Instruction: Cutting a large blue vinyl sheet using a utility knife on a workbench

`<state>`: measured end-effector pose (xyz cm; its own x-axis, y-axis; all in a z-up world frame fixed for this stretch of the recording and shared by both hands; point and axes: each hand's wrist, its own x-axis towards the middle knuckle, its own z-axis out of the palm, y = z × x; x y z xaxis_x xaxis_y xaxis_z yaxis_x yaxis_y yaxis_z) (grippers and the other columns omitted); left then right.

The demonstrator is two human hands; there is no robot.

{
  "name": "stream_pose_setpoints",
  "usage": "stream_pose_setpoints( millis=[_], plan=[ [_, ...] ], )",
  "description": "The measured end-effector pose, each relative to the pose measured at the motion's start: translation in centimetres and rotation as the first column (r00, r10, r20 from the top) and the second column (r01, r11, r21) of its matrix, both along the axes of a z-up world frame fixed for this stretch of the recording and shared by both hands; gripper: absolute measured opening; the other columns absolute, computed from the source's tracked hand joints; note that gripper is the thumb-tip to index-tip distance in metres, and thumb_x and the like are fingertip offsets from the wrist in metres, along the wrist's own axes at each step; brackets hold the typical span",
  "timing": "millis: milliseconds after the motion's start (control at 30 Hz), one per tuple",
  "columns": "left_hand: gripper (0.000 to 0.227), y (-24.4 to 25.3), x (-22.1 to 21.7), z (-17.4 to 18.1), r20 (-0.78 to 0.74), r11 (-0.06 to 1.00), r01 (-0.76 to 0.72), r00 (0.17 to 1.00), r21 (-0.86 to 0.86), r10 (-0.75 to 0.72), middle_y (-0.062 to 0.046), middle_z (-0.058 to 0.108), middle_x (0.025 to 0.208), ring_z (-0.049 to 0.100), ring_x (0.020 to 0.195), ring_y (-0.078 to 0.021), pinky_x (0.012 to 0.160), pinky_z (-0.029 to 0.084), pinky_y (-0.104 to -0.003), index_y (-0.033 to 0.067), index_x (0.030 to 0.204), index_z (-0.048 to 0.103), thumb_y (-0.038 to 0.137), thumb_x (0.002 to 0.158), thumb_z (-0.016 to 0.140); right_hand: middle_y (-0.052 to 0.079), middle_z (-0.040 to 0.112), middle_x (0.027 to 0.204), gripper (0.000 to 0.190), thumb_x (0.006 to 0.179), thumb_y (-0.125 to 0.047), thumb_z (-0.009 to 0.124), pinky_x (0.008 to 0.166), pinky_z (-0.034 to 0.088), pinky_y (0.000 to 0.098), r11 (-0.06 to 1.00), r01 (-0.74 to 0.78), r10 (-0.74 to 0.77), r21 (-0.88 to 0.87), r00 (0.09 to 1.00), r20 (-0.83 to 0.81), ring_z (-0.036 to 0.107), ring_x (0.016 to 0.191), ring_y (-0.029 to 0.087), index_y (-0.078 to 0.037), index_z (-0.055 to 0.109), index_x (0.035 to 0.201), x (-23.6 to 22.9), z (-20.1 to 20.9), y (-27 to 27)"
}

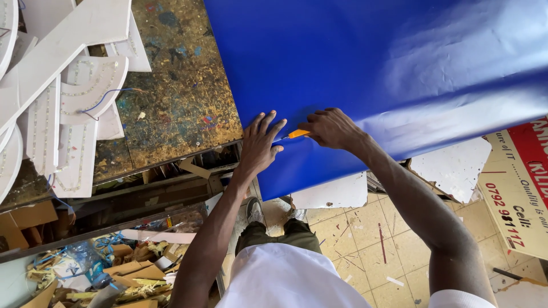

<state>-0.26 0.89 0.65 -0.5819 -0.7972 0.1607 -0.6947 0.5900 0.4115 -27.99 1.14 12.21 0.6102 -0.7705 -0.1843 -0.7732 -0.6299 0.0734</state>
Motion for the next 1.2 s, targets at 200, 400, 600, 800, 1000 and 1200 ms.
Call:
stream_pose_setpoints(
  millis=[200,400,600,800,1000,1200],
  plan=[
    [0.092,-0.2,0.4,0.2,-0.030,0.999,0.026,0.999,0.035,-0.025,-0.009,0.028,0.186,0.029,0.170,-0.0407,0.130,0.034,-0.062,0.0350,0.177,0.040,0.046,0.099,0.088,0.001,0.076,0.099,0.024,0.112,-0.040,0.070,0.084,0.065,0.0430,1.000,-0.004,0.004,-0.001,1.000,0.006,0.079,0.096,0.025,-0.030,0.072,0.133,-0.4,-1.2,-0.8],
    [0.096,-0.3,0.7,0.5,-0.023,0.998,0.039,0.999,0.053,-0.038,-0.010,0.027,0.186,0.027,0.170,-0.0409,0.130,0.034,-0.063,0.0346,0.178,0.040,0.047,0.097,0.090,0.000,0.075,0.100,0.030,0.113,-0.041,0.067,0.088,0.063,0.0417,0.998,-0.040,0.037,-0.048,0.998,-0.056,0.077,0.098,0.022,-0.033,0.071,0.142,-0.8,-2.4,-1.2],
    [0.068,-0.7,1.0,0.2,-0.087,0.995,0.058,0.995,0.084,-0.050,-0.009,0.025,0.186,0.023,0.172,-0.0390,0.131,0.031,-0.062,0.0356,0.178,0.042,0.049,0.117,0.067,-0.003,0.075,0.097,0.023,0.109,-0.036,0.074,0.096,0.060,0.0412,0.977,-0.102,0.091,-0.186,0.994,-0.069,0.075,0.095,0.019,-0.034,0.076,0.132,-0.4,-2.5,-1.6],
    [0.073,-0.5,0.6,-1.0,-0.043,0.999,0.032,0.999,0.037,-0.031,-0.008,0.028,0.186,0.027,0.171,-0.0384,0.130,0.033,-0.061,0.0378,0.178,0.040,0.042,0.112,0.072,-0.002,0.073,0.096,0.026,0.108,-0.037,0.075,0.096,0.059,0.0423,0.972,-0.100,0.090,-0.211,0.994,-0.056,0.074,0.093,0.019,-0.034,0.078,0.133,-0.7,-3.5,-1.7],
    [0.077,-0.5,0.4,-1.5,-0.035,1.000,0.017,0.999,0.013,-0.016,-0.006,0.027,0.187,0.028,0.171,-0.0367,0.127,0.035,-0.058,0.0398,0.179,0.038,0.045,0.109,0.072,-0.002,0.073,0.094,0.027,0.109,-0.039,0.072,0.093,0.060,0.0427,0.985,-0.066,0.057,-0.162,0.997,-0.057,0.075,0.090,0.020,-0.037,0.076,0.136,-0.9,-4.6,-1.5],
    [0.079,-0.5,0.4,-1.2,-0.048,1.000,0.021,0.999,0.021,-0.020,-0.007,0.027,0.187,0.027,0.170,-0.0383,0.126,0.036,-0.060,0.0391,0.178,0.039,0.044,0.109,0.075,-0.002,0.072,0.091,0.029,0.109,-0.038,0.073,0.090,0.060,0.0425,0.981,-0.075,0.066,-0.179,0.996,-0.056,0.074,0.087,0.020,-0.038,0.076,0.137,-0.5,-4.5,-1.2]
  ],
)
